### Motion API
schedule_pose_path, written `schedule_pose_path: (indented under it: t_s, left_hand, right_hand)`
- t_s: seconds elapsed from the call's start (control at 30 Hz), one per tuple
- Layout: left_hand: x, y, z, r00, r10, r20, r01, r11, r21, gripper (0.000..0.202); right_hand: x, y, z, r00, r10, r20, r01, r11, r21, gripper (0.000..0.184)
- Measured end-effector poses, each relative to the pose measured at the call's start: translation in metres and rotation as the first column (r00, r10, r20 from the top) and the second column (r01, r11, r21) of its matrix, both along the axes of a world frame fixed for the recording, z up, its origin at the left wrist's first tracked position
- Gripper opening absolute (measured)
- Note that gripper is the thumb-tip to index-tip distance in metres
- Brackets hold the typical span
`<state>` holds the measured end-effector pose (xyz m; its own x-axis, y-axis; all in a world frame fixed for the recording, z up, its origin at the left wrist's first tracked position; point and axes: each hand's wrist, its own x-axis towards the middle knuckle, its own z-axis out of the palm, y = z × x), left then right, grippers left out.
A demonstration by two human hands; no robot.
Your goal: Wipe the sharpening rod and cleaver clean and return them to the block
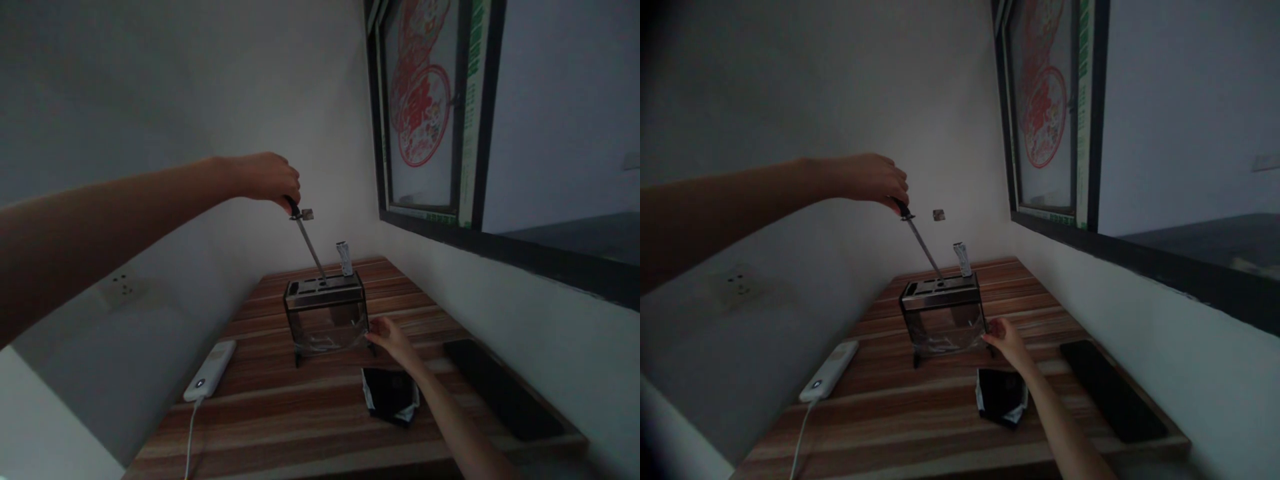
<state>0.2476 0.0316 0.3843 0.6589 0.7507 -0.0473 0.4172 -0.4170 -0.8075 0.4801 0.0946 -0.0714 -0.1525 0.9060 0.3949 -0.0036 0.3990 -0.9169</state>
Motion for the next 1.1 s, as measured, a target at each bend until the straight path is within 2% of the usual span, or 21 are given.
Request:
schedule_pose_path:
  t_s: [0.27,0.4,0.7,0.9,1.1]
  left_hand:
    - [0.006,0.005,-0.003,0.995,-0.004,-0.102,0.006,1.000,0.015,0.027]
    - [0.005,0.003,-0.004,0.998,0.025,-0.061,-0.025,1.000,0.005,0.031]
    - [0.006,0.004,-0.008,0.981,0.019,-0.192,-0.013,0.999,0.033,0.033]
    - [0.013,0.017,-0.019,0.982,0.024,-0.189,-0.020,1.000,0.021,0.027]
    - [0.026,0.032,-0.040,0.985,-0.023,-0.168,0.021,1.000,-0.014,0.014]
  right_hand:
    - [0.002,-0.003,0.004,1.000,-0.004,0.003,0.004,1.000,-0.021,0.042]
    - [0.002,-0.004,0.005,1.000,0.007,-0.002,-0.007,1.000,-0.022,0.042]
    - [0.001,-0.004,0.007,1.000,0.005,-0.019,-0.006,0.999,-0.044,0.042]
    - [0.002,-0.005,0.007,1.000,0.001,-0.004,-0.001,1.000,-0.016,0.038]
    - [0.001,-0.003,0.003,1.000,0.013,-0.024,-0.013,1.000,-0.011,0.037]
